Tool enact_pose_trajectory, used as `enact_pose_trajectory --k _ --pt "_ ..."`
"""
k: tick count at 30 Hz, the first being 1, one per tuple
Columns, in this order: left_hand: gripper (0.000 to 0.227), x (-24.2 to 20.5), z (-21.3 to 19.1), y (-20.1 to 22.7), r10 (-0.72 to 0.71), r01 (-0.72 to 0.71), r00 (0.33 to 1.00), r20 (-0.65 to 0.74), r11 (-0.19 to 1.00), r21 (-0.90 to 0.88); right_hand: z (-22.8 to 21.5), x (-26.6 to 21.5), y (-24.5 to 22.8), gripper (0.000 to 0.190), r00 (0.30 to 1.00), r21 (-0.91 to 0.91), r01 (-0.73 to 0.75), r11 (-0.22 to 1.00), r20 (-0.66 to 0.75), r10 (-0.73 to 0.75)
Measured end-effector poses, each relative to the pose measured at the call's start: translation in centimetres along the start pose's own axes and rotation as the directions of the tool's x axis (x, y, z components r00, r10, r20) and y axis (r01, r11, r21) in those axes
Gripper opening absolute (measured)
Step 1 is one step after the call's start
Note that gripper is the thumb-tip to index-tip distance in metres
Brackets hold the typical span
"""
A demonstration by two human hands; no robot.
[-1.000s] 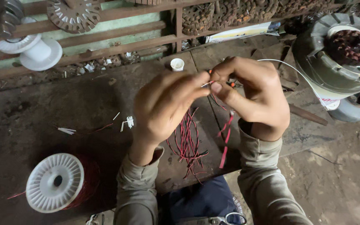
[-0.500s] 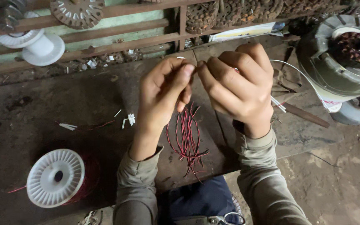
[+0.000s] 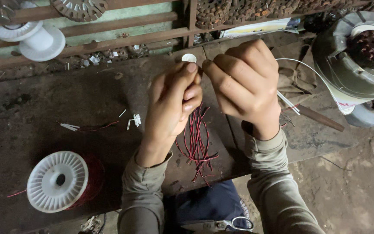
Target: The person repeatedly picks up red and black wires and white plastic sleeves from a workbench. They insert the wires into the sleeves and place the sleeved wires into a small white cup. The process is repeated for multiple wires throughout the clip.
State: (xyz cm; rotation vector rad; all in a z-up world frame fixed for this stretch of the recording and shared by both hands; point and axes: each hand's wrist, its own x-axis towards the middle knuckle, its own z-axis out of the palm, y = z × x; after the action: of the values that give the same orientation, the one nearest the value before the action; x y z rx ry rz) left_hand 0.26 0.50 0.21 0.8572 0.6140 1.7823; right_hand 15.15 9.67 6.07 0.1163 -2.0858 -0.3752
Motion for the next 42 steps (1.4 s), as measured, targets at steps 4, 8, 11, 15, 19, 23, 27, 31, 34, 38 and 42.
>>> enact_pose_trajectory --k 4,8,11,15,19,23,27,31,34,38,42 --pt "0.023 -0.2 0.4 0.4 0.201 -0.189 0.979 0.019 0.882 0.431 0.3 -1.3 0.1 0.021 0.963 0.238 -0.268 0.934 0.04 0.266" --pt "0.012 -0.4 0.5 2.0 0.527 -0.522 0.785 0.327 0.275 0.808 -0.1 -2.5 -0.1 0.008 0.855 0.472 -0.507 0.721 0.167 0.491" --pt "0.025 0.0 0.5 2.8 0.555 -0.627 0.625 0.548 -0.06 0.776 -0.4 -2.8 0.5 0.011 0.835 0.539 -0.541 0.646 0.249 0.491" --pt "0.023 0.5 0.4 2.7 0.533 -0.683 0.56 0.634 -0.136 0.718 -0.8 -2.6 0.6 0.013 0.829 0.561 -0.552 0.617 0.295 0.475" --pt "0.014 0.2 -0.3 2.0 0.532 -0.632 0.627 0.569 -0.081 0.771 -1.0 -1.4 0.4 0.013 0.916 0.474 -0.402 0.783 0.208 0.344" --pt "0.006 0.4 -0.9 1.2 0.495 -0.504 0.818 0.292 0.373 0.779 -0.9 -0.3 -0.6 0.018 0.966 0.302 -0.255 0.918 0.117 0.229" --pt "0.014 0.4 -0.5 0.5 0.39 -0.447 0.892 0.231 0.675 0.587 -1.0 -0.3 -1.7 0.014 0.906 0.363 -0.414 0.835 0.071 0.418" --pt "0.037 -0.1 -0.5 -0.7 0.357 -0.508 0.851 0.385 0.742 0.437 -1.1 -1.3 -2.2 0.009 0.717 0.651 -0.591 0.476 0.155 0.679" --pt "0.025 -1.2 -1.3 -2.2 0.2 -0.324 0.912 0.358 0.885 0.333 -0.7 -1.2 -2.2 0.01 0.654 0.767 -0.601 0.224 0.31 0.69" --pt "0.031 -4.7 -3.9 -3.7 0.206 -0.248 0.962 0.179 0.932 0.264 -0.1 0.0 -2.9 0.031 0.778 0.8 -0.562 0.208 0.427 0.461" --pt "0.022 -7.9 -10.0 -3.5 0.401 -0.247 0.891 -0.213 0.822 0.514 -0.6 0.2 -3.6 0.052 0.803 0.815 -0.555 0.167 0.473 0.363"
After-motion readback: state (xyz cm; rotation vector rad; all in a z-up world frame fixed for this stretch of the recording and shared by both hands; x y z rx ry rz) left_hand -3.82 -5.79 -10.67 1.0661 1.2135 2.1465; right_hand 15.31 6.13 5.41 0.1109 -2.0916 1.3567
